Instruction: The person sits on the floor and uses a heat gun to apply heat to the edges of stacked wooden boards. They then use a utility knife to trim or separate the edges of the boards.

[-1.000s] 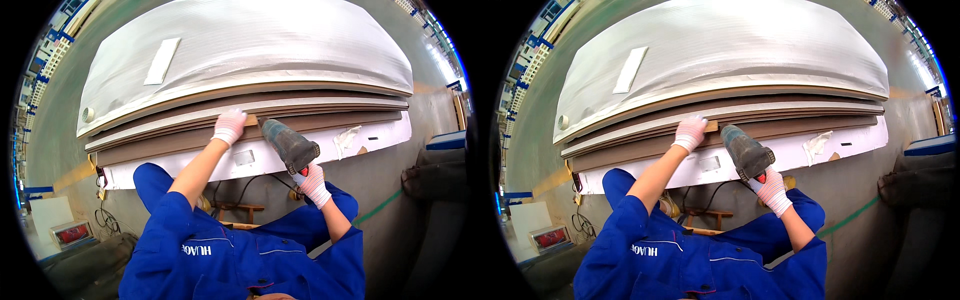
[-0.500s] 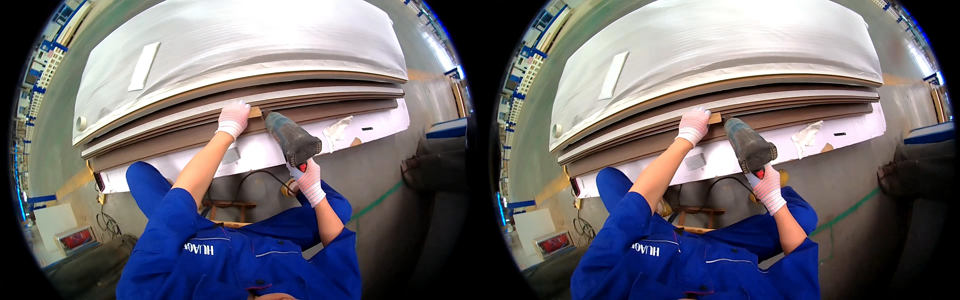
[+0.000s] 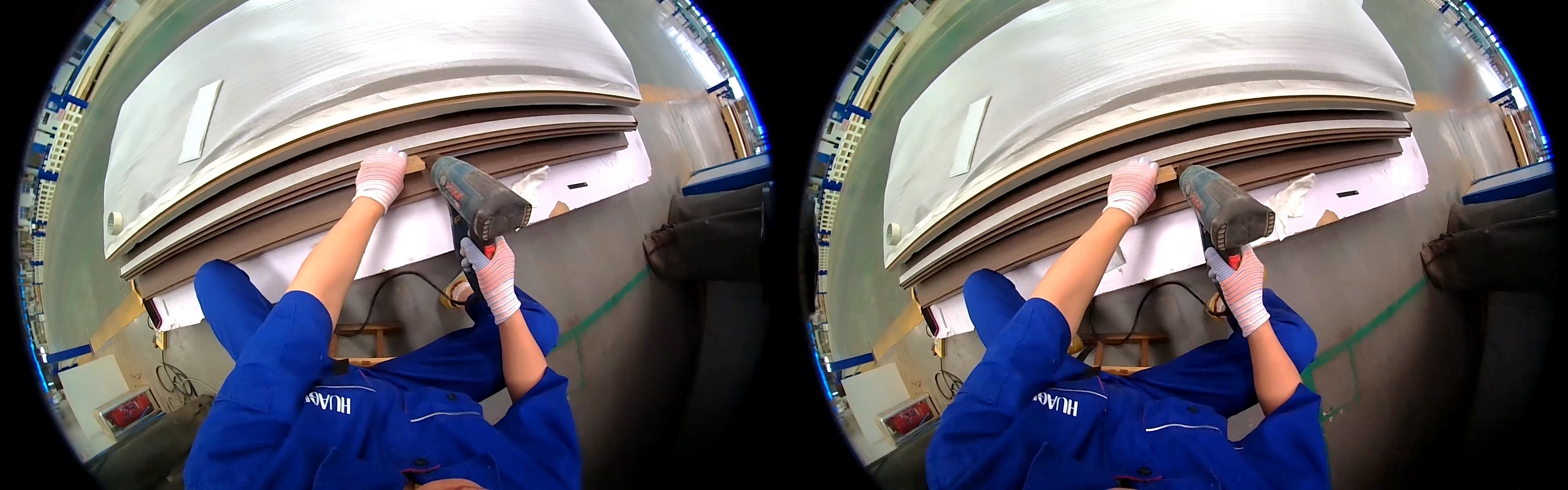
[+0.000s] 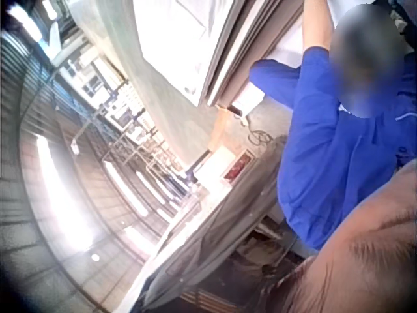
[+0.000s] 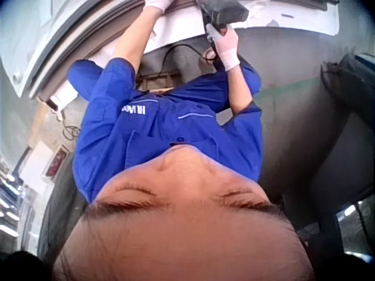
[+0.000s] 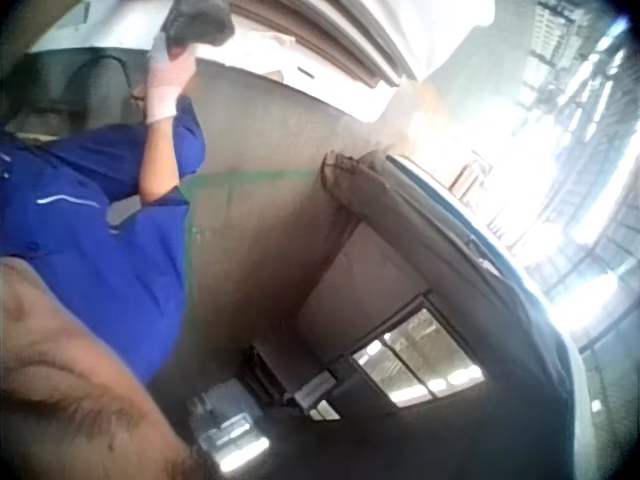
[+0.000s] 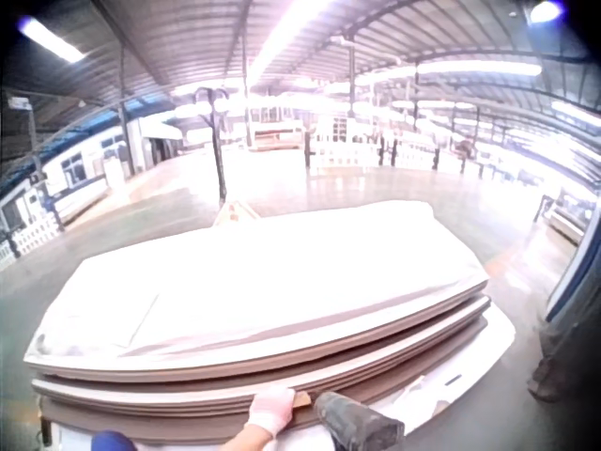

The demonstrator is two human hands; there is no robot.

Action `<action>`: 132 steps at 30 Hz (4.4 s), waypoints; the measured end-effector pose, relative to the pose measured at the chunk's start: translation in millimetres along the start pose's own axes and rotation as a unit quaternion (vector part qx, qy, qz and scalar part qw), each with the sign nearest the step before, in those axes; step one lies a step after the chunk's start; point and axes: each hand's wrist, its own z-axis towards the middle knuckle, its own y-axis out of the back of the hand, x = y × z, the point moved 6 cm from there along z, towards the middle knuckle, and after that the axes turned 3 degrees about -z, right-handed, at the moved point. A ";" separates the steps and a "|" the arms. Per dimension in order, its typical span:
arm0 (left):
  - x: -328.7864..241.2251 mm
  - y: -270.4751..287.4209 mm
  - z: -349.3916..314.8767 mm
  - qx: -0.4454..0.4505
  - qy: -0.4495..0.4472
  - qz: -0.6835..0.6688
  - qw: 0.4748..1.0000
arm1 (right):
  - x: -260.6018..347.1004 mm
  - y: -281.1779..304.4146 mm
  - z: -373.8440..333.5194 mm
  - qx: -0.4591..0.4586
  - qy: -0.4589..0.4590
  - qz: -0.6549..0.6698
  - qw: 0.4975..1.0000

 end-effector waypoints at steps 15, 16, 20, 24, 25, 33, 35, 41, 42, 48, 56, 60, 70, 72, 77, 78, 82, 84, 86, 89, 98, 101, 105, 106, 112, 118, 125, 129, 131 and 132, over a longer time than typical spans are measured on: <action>-51.6 -10.2 28.1 -0.029 -0.024 -0.003 0.999 | 12.9 31.2 3.9 -0.058 -0.012 0.066 0.996; -51.6 -13.3 29.5 -0.024 -0.027 -0.009 0.999 | 13.6 33.8 8.3 -0.065 -0.004 0.052 0.997; -50.5 -14.3 36.6 -0.033 -0.030 -0.019 0.999 | 12.7 43.2 14.3 -0.062 -0.018 0.083 0.994; -67.0 -8.5 50.6 -0.021 -0.024 -0.032 0.999 | 22.5 47.6 11.2 -0.071 -0.016 0.113 0.991; -72.1 -8.6 54.5 -0.032 -0.024 -0.043 0.998 | 23.2 47.4 9.0 -0.077 -0.019 0.109 0.991; -89.4 -8.3 75.4 0.026 -0.020 -0.022 0.999 | 19.4 67.0 22.2 -0.130 -0.024 0.178 0.975; -93.8 -13.8 75.3 -0.019 -0.023 -0.021 0.999 | 18.5 70.2 25.9 -0.133 -0.041 0.157 0.978; -120.3 -22.1 83.0 -0.060 -0.033 -0.003 0.998 | 21.4 73.5 14.0 -0.139 -0.028 0.181 0.973; -124.2 -24.0 79.2 -0.056 -0.036 -0.002 0.998 | 22.2 75.3 9.5 -0.163 -0.048 0.187 0.968; -128.8 -19.2 88.4 0.010 -0.031 -0.037 0.999 | 18.9 89.3 30.1 -0.139 0.020 0.172 0.975; -1.6 0.7 -9.4 -0.005 0.056 0.001 0.998 | 19.6 63.9 16.8 -0.080 0.039 0.134 0.987; 115.7 37.3 -149.1 -0.076 0.284 -0.166 0.941 | 29.1 28.9 -3.0 -0.001 0.104 0.031 0.994; 320.0 -29.7 -338.5 -0.392 0.557 -0.668 0.301 | -11.8 -198.8 -105.8 0.157 0.323 -0.205 0.911; 346.9 -57.3 -335.5 -0.378 0.560 -0.655 0.340 | -30.7 -227.3 -108.7 0.188 0.273 -0.193 0.923; 320.0 -47.6 -313.6 -0.367 0.595 -0.609 0.376 | -53.7 -257.9 -118.8 0.170 0.267 -0.229 0.921; 303.2 -34.5 -307.7 -0.366 0.589 -0.641 0.329 | -61.4 -256.8 -116.9 0.160 0.276 -0.239 0.917; 315.5 -48.9 -309.8 -0.311 0.646 -0.588 0.374 | -58.2 -269.7 -122.1 0.165 0.257 -0.236 0.922; 311.3 -46.2 -306.0 -0.322 0.632 -0.613 0.348 | -58.4 -269.9 -120.6 0.159 0.243 -0.246 0.925; 306.4 -41.0 -299.5 -0.346 0.615 -0.631 0.323 | -57.2 -267.0 -116.7 0.153 0.212 -0.233 0.937; 302.8 -39.5 -296.5 -0.376 0.628 -0.615 0.293 | -58.5 -262.2 -114.3 0.146 0.145 -0.174 0.963; 299.4 -7.0 -282.2 -0.285 0.773 -0.504 0.261 | -67.8 -242.3 -96.2 0.110 0.087 -0.196 0.971; 299.4 -7.9 -285.6 -0.258 0.809 -0.453 0.270 | -63.8 -245.3 -94.0 0.101 0.007 -0.108 0.989; 312.3 -21.8 -281.5 -0.293 0.793 -0.446 0.294 | -64.1 -236.3 -94.4 0.125 0.032 -0.057 0.990; 306.1 -16.3 -278.1 -0.313 0.770 -0.476 0.286 | -70.5 -228.1 -93.6 0.120 0.050 -0.071 0.989; 256.6 -41.8 -243.1 -0.259 0.773 -0.489 0.310 | -69.3 -209.4 -99.7 0.095 0.061 -0.072 0.991; 239.2 -21.7 -227.6 -0.211 0.817 -0.425 0.329 | -79.3 -177.4 -84.7 0.059 0.119 -0.218 0.967; 211.0 -31.6 -209.6 -0.294 0.719 -0.545 0.315 | -69.1 -161.8 -80.4 0.061 0.043 -0.034 0.997; 182.9 -29.8 -185.6 -0.240 0.759 -0.501 0.339 | -64.4 -146.8 -78.3 0.020 0.054 -0.039 0.998; 175.5 -26.0 -180.7 -0.223 0.782 -0.469 0.345 | -68.2 -136.6 -74.1 -0.008 0.053 -0.018 0.998; 178.4 -28.3 -182.8 -0.241 0.790 -0.448 0.343 | -73.8 -136.6 -78.3 -0.003 0.046 -0.017 0.999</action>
